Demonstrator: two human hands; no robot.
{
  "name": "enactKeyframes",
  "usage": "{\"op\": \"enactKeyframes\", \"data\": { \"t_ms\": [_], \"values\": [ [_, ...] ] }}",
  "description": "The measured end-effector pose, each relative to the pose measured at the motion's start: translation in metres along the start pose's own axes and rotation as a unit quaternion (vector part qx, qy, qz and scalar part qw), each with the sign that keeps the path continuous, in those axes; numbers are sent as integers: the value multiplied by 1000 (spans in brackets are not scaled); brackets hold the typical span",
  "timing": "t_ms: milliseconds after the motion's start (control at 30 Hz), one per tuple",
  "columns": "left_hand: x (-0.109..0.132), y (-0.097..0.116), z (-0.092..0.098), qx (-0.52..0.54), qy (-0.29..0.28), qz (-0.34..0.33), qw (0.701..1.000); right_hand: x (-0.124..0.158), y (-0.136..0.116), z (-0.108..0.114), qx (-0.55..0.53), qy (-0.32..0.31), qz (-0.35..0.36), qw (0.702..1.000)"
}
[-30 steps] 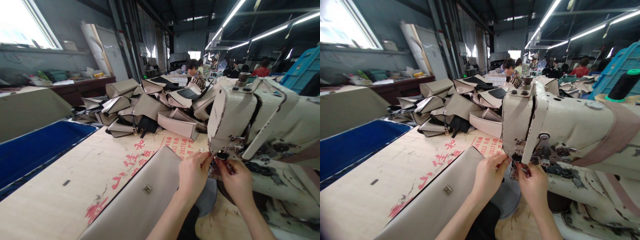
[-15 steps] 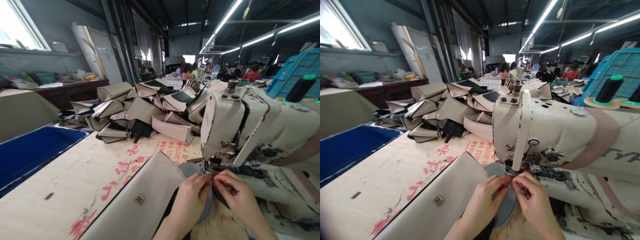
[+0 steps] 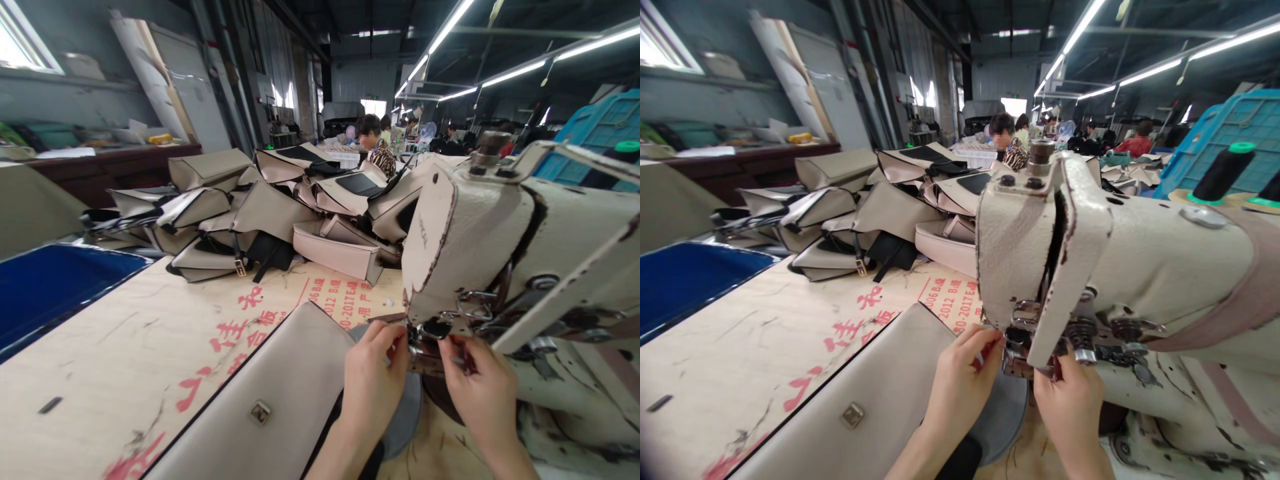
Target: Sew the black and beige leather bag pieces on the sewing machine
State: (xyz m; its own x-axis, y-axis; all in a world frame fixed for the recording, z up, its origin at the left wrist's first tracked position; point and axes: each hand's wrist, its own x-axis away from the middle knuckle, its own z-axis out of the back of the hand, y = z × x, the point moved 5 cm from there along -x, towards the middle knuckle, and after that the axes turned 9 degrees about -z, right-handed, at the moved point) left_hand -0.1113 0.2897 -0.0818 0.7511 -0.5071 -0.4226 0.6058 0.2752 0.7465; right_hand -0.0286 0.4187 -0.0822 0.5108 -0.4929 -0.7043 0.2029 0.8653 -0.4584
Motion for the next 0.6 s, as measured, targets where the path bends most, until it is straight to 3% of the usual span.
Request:
{"op": "enactKeyframes", "data": {
  "t_ms": [333,600],
  "values": [
    [1,3,-1,-78,-9,-40,996,-1,-6,-2,20,31,15,999],
    [0,2,-2,-109,-13,-35,993,0,-4,-2,27,32,12,999]
  ]
}}
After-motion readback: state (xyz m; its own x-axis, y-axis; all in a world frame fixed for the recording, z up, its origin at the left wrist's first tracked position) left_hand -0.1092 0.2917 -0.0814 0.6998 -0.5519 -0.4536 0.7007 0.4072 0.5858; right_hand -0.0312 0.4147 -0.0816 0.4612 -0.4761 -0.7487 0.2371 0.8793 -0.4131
